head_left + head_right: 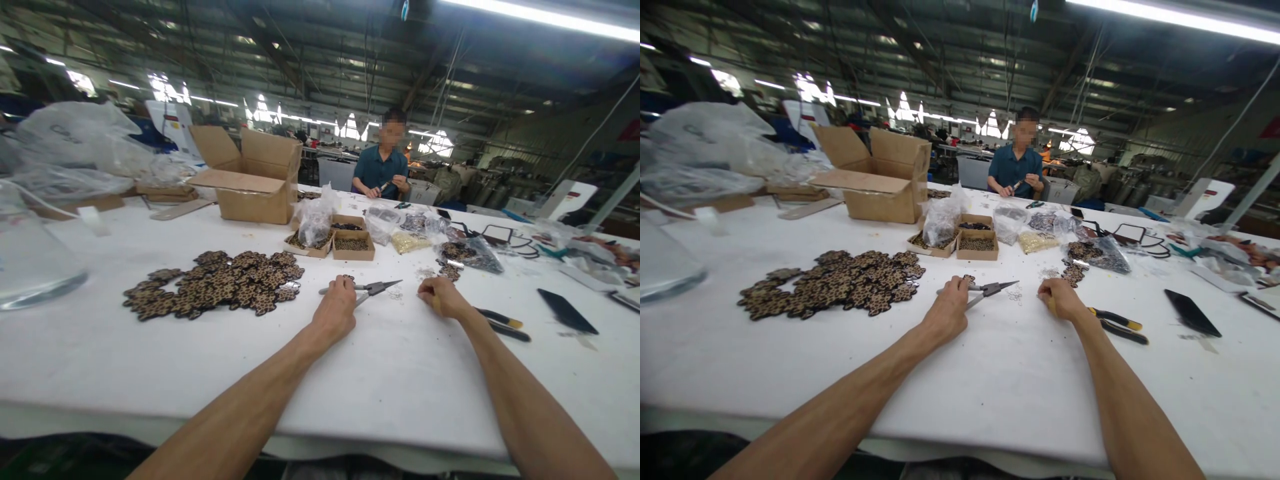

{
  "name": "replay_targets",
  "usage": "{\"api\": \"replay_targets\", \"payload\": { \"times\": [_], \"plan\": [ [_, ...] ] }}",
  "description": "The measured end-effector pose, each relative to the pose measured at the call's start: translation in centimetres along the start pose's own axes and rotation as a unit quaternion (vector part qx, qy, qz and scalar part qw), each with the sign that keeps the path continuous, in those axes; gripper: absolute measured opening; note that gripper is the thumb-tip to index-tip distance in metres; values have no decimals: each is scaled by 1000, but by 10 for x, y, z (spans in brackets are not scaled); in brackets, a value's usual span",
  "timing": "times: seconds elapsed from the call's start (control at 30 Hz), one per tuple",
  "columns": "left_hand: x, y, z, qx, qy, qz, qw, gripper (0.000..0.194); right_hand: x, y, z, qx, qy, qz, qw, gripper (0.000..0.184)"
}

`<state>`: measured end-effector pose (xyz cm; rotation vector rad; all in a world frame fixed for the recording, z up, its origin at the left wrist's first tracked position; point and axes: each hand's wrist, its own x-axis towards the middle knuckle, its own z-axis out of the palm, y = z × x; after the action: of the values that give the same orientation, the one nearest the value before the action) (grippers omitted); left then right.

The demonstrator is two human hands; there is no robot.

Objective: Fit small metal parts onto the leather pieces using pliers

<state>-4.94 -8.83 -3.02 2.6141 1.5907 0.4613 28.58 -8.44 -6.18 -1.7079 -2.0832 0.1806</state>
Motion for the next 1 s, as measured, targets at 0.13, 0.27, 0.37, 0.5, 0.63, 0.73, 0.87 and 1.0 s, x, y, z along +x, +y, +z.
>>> {"api": "replay_targets", "payload": {
  "times": [0.13, 0.27, 0.37, 0.5, 0.63, 0.73, 0.87, 1.0],
  "plan": [
    [0, 0, 0, 0, -1, 0, 1000, 62, 2, -2, 2, -2, -24, 24, 999, 10],
    [-1, 0, -2, 1, -4, 3, 1000, 64, 2, -2, 0, -2, -18, 40, 999, 10],
    [-1, 0, -1, 1, -4, 12, 1000, 68, 5, 2, 1, 2, -23, 55, 998, 9],
    [-3, 0, 4, -7, 0, 20, 1000, 61, 8, 5, 2, 10, -40, 64, 997, 8],
    [-4, 0, 5, -28, 2, 9, 1000, 61, 5, 1, 1, 16, -42, 57, 997, 7],
    [-4, 0, 3, -19, -5, 7, 1000, 60, 0, -4, -3, 32, -24, 44, 998, 7],
    [-4, 2, 0, -9, -2, 19, 1000, 65, -5, -17, -10, 238, 35, 15, 971, 19],
    [-4, 4, 1, -24, 10, 47, 999, 63, -8, -37, -16, 432, 66, -22, 899, 31]
  ]
}}
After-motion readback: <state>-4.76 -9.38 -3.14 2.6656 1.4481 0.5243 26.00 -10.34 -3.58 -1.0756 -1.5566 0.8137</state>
